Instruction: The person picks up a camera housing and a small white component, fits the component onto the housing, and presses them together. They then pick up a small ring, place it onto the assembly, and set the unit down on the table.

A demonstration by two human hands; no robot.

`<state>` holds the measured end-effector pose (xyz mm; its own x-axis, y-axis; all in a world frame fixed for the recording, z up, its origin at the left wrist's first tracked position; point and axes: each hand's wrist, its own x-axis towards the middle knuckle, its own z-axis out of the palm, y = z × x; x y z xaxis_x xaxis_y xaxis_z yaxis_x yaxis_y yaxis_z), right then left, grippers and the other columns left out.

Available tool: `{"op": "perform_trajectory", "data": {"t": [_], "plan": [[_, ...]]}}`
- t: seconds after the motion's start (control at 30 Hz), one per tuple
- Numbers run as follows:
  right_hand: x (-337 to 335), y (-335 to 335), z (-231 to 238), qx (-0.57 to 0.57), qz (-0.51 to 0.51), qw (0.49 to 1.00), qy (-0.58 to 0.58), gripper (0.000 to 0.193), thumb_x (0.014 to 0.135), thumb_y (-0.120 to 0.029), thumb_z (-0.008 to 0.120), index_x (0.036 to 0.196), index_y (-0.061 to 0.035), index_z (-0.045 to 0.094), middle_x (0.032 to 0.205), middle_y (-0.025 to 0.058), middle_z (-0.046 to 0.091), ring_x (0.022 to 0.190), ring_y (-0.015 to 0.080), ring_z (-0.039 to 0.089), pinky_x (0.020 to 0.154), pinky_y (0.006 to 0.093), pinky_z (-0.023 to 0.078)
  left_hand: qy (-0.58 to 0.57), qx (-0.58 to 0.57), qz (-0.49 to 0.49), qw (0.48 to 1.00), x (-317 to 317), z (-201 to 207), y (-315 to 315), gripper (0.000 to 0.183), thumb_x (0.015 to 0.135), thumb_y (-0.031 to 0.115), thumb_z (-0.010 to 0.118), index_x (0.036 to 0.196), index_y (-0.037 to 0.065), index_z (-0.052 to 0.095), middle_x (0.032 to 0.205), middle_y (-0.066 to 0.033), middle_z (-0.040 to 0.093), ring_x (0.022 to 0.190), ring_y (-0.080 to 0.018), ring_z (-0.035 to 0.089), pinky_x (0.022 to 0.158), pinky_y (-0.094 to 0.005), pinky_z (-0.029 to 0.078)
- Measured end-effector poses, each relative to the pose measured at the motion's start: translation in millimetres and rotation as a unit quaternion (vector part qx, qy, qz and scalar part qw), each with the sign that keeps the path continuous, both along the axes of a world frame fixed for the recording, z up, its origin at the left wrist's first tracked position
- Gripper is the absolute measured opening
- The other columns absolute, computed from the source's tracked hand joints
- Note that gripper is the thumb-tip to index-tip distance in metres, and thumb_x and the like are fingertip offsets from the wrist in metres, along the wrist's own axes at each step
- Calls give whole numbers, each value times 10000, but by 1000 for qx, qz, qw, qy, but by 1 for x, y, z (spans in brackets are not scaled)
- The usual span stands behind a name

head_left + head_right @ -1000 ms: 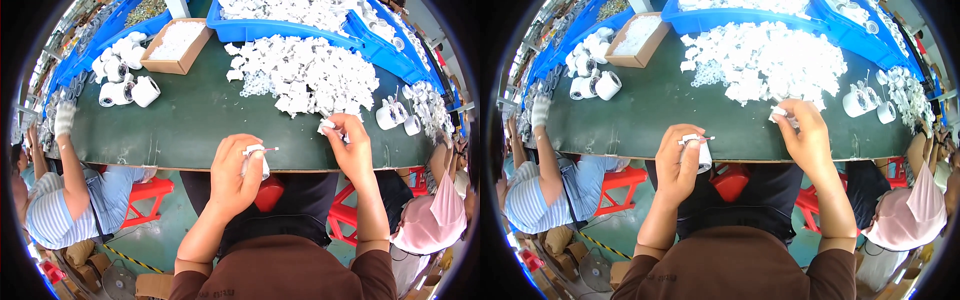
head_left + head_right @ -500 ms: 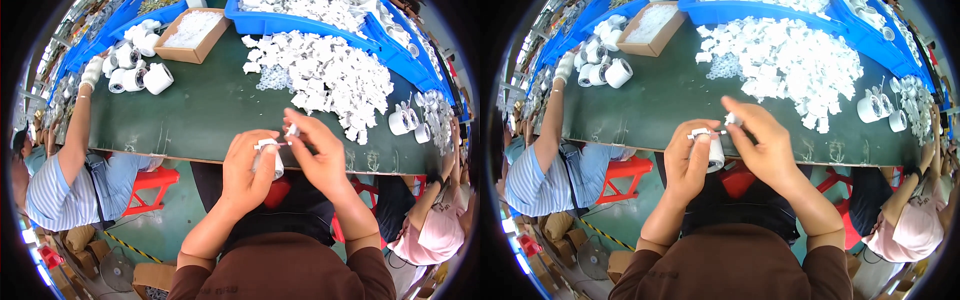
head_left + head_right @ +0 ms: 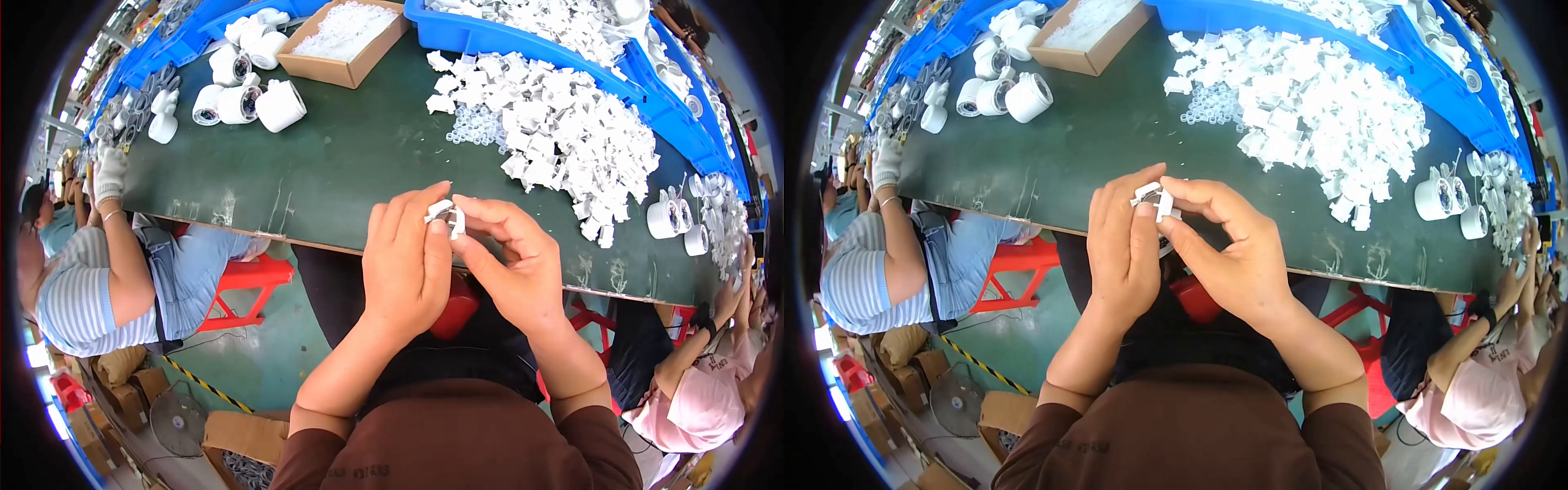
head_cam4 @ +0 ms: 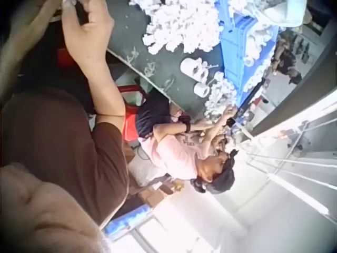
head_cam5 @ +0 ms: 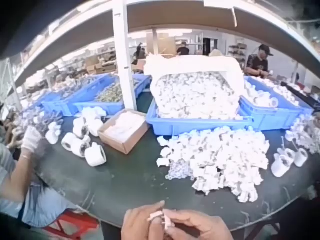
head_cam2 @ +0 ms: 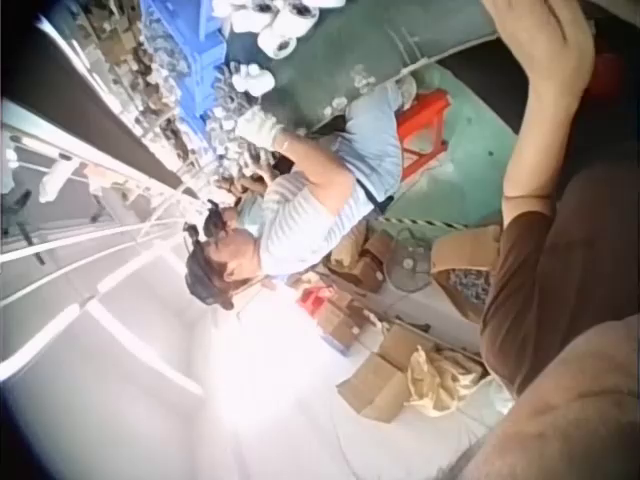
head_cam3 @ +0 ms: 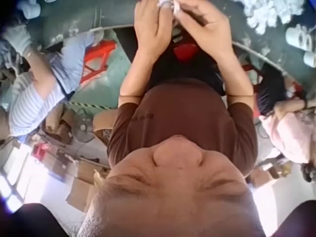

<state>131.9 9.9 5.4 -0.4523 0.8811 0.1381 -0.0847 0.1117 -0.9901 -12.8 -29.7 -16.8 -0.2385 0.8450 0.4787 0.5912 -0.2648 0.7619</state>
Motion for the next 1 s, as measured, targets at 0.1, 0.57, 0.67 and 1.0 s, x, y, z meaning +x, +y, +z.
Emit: {"op": "perform_trajectory", "data": {"t": [0.1,0.57,0.67,1.0], "plan": [[-4,1,-5,17,-12,1000,-1,399,894,130,650,1280,36,620,1140,85,674,1092,169,663,988,317,515,5,12,7,1000,1,-3,0,294,966,108,494,1196,-21,624,1126,-182,645,925,-338,571,826,-415,474],[-9,-7,-20,146,-86,984,-54,351,855,114,709,1191,21,667,1047,57,655,978,137,635,917,287,499,56,55,18,997,6,-11,4,307,958,212,477,1118,8,641,1089,-148,659,898,-333,569,813,-417,462],[-12,-9,-23,137,-98,985,-24,377,861,136,680,1217,13,654,1065,62,653,987,139,632,915,293,502,43,52,9,998,4,-11,5,304,947,223,487,1105,14,640,1082,-140,659,903,-326,569,822,-419,456],[4,12,-9,-101,5,992,73,111,967,31,627,1074,20,655,1058,60,655,982,130,621,898,287,494,55,71,-28,996,-6,-8,6,218,880,77,616,1082,-6,617,1025,-158,670,850,-327,601,753,-395,474]]}}
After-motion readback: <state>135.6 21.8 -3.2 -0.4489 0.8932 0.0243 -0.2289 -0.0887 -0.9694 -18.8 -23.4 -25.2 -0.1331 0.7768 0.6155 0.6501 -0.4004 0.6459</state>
